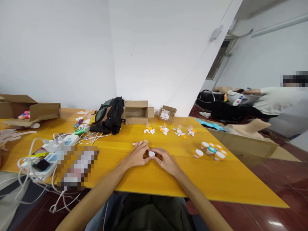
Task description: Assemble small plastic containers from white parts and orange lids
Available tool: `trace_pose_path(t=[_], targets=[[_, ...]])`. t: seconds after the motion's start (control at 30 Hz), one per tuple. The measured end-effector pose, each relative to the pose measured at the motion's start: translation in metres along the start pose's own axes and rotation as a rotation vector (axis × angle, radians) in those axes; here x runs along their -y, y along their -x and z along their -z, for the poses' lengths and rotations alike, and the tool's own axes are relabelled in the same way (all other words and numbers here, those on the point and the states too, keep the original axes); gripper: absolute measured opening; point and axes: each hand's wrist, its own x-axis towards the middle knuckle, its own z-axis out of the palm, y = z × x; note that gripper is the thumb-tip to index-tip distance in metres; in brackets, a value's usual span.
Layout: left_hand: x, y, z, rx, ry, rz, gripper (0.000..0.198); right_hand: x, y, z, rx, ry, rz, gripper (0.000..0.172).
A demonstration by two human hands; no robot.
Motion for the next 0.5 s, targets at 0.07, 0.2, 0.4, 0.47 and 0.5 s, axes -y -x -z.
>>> trace_pose_path(t=[0.07,0.2,0.4,0.47,0.5], targets=[[-0.0007,-0.0003,0.0002,0.004,0.003,-0.002,0.014,0.0008,-0.0006,0.0006,0.004,-0.002,0.000,0.019],[-0.0021,-0.0013,0.0012,0.011,0.011,0.000,0.013,0.0004,-0.0016,0.0010,0.012,-0.019,-0.009,0.019],[-0.0024,-0.0016,0.0027,0.034,0.022,0.021,0.012,-0.0024,-0.0019,0.0006,0.019,-0.032,-0.030,0.018],[-0.0020,-0.0014,0.0026,0.039,0.033,0.024,0.013,-0.0031,-0.0021,0.0010,0.019,-0.039,-0.040,0.019],[-0.0017,-0.0013,0.0026,0.041,0.037,0.024,0.014,-0.0033,-0.0023,0.0013,0.018,-0.046,-0.046,0.019]])
